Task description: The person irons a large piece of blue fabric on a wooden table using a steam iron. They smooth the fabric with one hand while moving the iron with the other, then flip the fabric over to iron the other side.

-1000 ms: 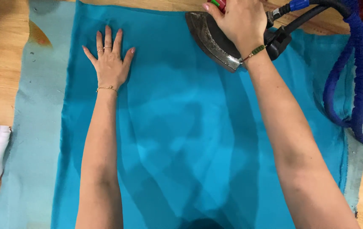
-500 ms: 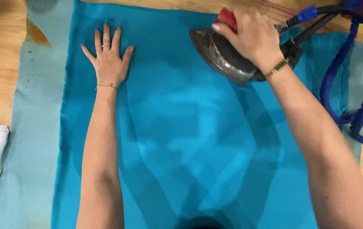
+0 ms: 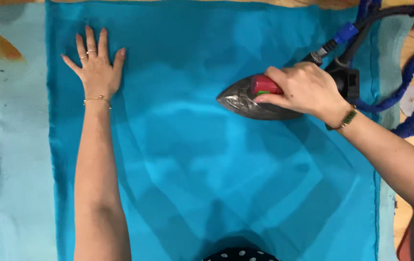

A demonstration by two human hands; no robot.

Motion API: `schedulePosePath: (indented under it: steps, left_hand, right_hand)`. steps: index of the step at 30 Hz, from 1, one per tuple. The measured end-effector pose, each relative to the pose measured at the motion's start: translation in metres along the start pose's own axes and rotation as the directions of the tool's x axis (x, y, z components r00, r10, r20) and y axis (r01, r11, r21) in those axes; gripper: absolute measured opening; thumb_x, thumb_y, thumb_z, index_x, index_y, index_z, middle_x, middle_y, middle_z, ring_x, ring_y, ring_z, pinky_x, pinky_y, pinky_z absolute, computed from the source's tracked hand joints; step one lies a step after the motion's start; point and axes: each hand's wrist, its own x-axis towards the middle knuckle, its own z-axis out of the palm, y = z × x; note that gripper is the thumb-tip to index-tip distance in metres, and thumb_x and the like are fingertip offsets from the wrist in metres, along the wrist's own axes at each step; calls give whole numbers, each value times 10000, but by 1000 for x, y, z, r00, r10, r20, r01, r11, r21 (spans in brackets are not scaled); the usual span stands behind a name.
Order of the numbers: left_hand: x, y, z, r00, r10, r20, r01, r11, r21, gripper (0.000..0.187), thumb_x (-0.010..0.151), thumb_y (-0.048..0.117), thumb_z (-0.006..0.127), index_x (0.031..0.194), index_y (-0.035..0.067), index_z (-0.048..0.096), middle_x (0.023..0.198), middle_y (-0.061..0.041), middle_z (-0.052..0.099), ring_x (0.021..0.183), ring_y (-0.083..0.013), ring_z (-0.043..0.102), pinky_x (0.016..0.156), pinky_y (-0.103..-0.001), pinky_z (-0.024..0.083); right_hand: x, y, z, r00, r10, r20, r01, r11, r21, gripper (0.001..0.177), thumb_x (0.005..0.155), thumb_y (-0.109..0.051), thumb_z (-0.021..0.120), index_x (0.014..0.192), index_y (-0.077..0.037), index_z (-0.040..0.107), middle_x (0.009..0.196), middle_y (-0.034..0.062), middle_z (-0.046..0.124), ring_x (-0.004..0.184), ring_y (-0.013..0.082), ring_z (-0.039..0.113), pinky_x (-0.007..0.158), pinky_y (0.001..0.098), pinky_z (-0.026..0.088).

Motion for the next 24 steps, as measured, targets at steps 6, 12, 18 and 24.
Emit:
schedulePosePath:
  steps: [6, 12, 18, 24]
  left_hand:
    - [-14, 36, -11, 996, 68, -66, -70, 997, -22, 746, 1120, 605, 412, 1688, 136, 297, 1736, -227, 116, 1598, -426, 60, 1166, -746, -96]
    - [-143, 159, 18, 927, 376, -6, -375, 924, -79, 774, 1040, 590, 511, 1634, 115, 367, 1730, -158, 186, 1605, -391, 95, 1212, -736, -41]
    - [-220, 190, 45, 929, 365, 62, -368, 929, 39, 816, 1015, 651, 478, 1631, 127, 365, 1725, -125, 226, 1597, -342, 134, 1201, -743, 5]
    - [-218, 188, 44, 928, 371, 32, -372, 928, 11, 819, 1007, 654, 482, 1632, 138, 368, 1716, -129, 225, 1595, -332, 124, 1188, -760, 7]
  right_hand:
    - [18, 36, 17, 998, 19, -56, -26, 991, -128, 627, 970, -722, 621, 1013, -97, 648, 724, 143, 682, 676, 366, 681, 614, 450, 550]
    - [51, 84, 34, 988, 52, -142, -71, 989, -130, 646, 1054, -748, 607, 1119, -109, 671, 782, 159, 704, 722, 372, 702, 647, 468, 565]
    - [41, 85, 30, 991, 95, -96, -99, 994, -39, 657, 1037, -736, 601, 1157, -94, 675, 814, 206, 710, 782, 414, 712, 693, 510, 573]
    - [-13, 38, -7, 978, 163, 132, -172, 983, 58, 638, 951, -704, 589, 1125, -94, 664, 751, 223, 690, 761, 452, 696, 671, 535, 561]
